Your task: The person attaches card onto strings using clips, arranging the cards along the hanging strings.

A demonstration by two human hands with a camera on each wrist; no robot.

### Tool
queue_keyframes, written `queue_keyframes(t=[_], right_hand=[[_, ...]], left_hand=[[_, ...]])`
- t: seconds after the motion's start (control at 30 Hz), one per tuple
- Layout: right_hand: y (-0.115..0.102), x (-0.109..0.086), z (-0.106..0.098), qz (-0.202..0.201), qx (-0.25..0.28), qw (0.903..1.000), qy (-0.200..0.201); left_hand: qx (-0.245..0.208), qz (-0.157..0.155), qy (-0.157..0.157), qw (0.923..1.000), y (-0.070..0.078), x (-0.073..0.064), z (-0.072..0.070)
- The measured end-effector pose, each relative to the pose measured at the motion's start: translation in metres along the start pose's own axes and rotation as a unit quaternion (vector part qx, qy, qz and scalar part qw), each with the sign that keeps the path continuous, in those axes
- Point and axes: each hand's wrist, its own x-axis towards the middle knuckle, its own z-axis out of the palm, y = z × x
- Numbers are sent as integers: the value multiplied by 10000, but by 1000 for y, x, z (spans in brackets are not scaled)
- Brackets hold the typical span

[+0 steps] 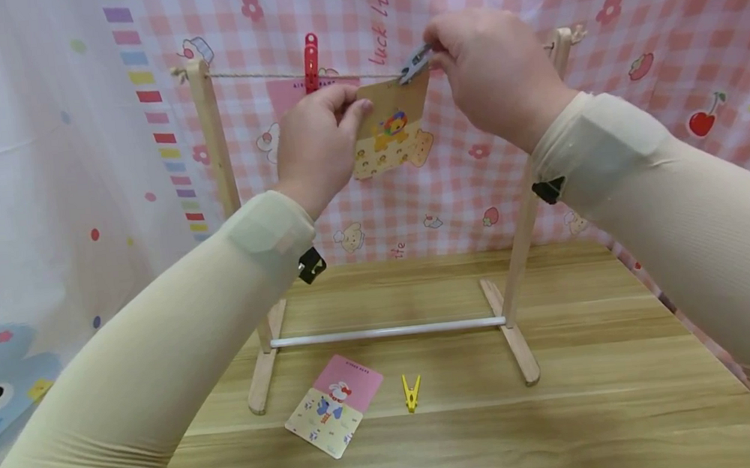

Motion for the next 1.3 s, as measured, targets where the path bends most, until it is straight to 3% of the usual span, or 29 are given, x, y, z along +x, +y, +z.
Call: queue_keyframes(t=[0.6, 0.87, 1.3], right_hand=[[-1, -2, 7, -562, 6, 9982, 186], [-3, 0, 6, -310, 88, 9995, -34], [-6, 2, 8, -49, 247, 9997, 37]], left_hand=[[270, 49, 78, 9996, -1, 1, 3], [272, 90, 52, 9996, -1, -1, 4], [180, 115, 56, 9998, 0, -1, 6]])
